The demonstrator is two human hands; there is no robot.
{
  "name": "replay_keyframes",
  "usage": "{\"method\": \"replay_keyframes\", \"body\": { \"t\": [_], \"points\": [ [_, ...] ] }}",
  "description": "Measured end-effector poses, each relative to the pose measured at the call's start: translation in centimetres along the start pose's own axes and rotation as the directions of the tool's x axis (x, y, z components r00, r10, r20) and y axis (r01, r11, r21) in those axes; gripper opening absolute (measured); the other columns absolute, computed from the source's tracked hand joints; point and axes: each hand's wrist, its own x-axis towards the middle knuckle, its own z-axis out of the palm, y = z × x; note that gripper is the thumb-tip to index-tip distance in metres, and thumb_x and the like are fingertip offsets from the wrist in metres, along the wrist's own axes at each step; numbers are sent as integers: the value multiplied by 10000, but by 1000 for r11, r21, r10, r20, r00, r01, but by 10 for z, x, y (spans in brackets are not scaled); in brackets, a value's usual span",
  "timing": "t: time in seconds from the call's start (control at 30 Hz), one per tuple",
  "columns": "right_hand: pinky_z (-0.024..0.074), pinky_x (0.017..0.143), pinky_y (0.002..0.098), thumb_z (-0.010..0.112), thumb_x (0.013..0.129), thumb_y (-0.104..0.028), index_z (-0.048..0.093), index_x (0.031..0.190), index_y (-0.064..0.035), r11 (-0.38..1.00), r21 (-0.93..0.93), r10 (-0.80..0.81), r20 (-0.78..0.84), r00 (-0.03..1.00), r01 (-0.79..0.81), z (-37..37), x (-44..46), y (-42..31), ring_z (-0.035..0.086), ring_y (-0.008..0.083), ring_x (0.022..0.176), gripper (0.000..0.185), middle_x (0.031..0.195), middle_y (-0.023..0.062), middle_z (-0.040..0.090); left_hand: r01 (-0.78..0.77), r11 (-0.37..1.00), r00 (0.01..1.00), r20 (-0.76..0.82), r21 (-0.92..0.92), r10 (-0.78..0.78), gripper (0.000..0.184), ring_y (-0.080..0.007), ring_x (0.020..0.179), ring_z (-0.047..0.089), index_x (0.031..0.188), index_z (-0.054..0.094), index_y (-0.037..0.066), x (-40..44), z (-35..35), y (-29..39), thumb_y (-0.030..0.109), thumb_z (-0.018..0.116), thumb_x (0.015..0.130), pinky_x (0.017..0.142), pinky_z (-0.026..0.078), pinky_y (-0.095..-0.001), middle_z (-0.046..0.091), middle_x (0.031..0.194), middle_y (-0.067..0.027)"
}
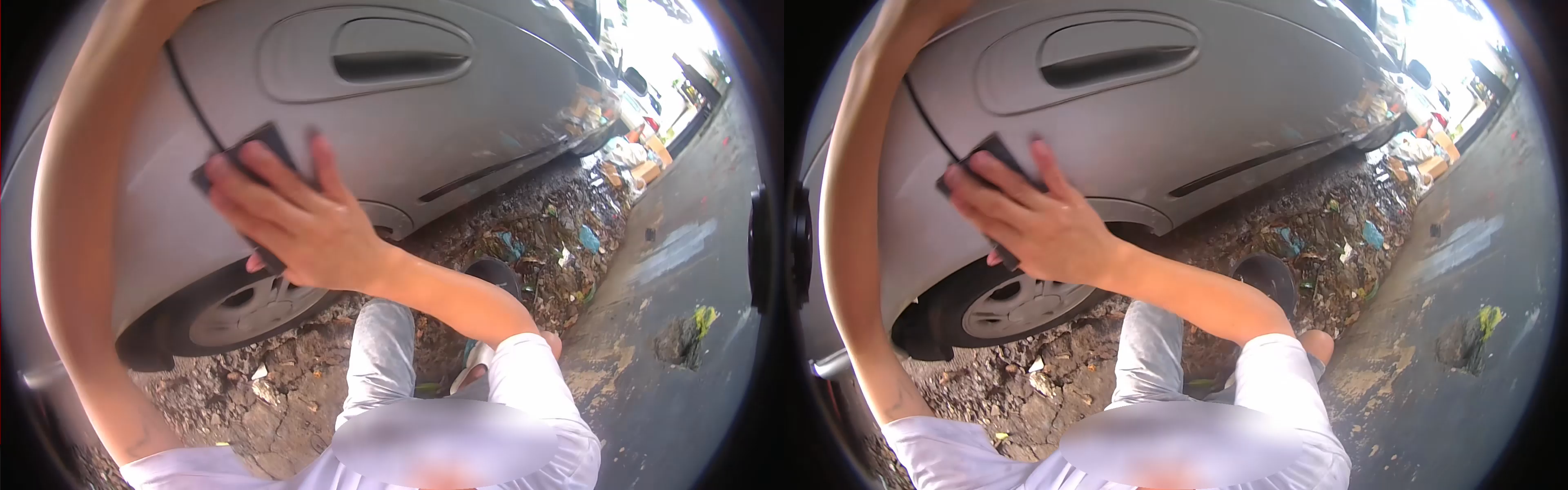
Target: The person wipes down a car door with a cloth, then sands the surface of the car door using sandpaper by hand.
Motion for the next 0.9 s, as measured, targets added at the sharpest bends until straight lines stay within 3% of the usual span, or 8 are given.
{"method": "replay_keyframes", "body": {
  "t": [0.23,0.3,0.4,0.5,0.57,0.63,0.73,0.9],
  "points": [
    [87,1204,614,426,1029,-379,235,1576,-14,796,-12,547,-410,729,-605,-44,-109,177,147,370,1536,685,1641,214,209,43,994,999,-2,-102,-44,461,-283,997,573,1013,685,26,-9,-21,33,459,528,1015,878,496,-453,612,1027,-152],
    [31,1216,587,425,1030,-276,176,1588,-11,427,244,840,-465,281,-871,-54,-106,196,95,350,1547,666,1663,196,141,0,999,996,-86,-52,-5,436,-268,965,565,995,684,28,-9,-25,38,438,538,1016,854,499,-446,604,1006,-136],
    [-13,1217,573,519,954,-199,146,1584,23,655,119,711,-431,556,-746,4,-40,61,42,353,1553,765,1667,222,74,25,995,986,165,-100,-8,436,-337,1181,535,1183,653,34,-1,-24,19,416,582,985,1002,451,-481,577,1236,-202],
    [17,1203,610,567,890,-166,188,1586,1,841,-2,528,-216,822,-541,33,-62,25,137,404,1532,810,1642,216,209,-372,879,926,52,299,374,389,-237,1224,580,1424,539,284,9,30,-46,230,468,1045,1038,487,-365,595,1361,26],
    [33,1201,615,539,938,-209,197,1583,1,810,-94,524,-326,787,-578,-14,-86,104,171,384,1529,760,1625,205,268,-361,877,930,49,317,365,376,-236,1220,581,1397,562,272,7,30,-48,362,472,1043,1050,469,-377,609,1333,15],
    [31,1226,561,394,1063,-426,168,1582,0,667,330,724,-498,477,-668,-64,-104,199,147,324,1539,709,1648,196,191,-232,938,971,10,258,238,385,-236,1212,583,1374,581,267,11,27,-35,414,477,1034,1050,464,-381,616,1313,12],
    [60,1250,454,278,1066,-534,176,1578,-3,402,400,840,-519,158,-823,-56,-120,234,117,302,1545,745,1654,178,178,-87,983,996,42,160,81,403,-232,1196,590,1333,614,258,7,21,-15,478,482,1022,1047,457,-383,627,1279,8],
    [261,1156,594,472,1014,-410,240,1539,52,620,92,754,-343,560,-779,42,-66,-8,245,439,1492,737,1622,250,224,-68,987,997,53,143,61,345,-255,1184,594,1341,607,195,7,19,-16,282,472,1036,1058,450,-409,620,1303,-20]
  ]
}}
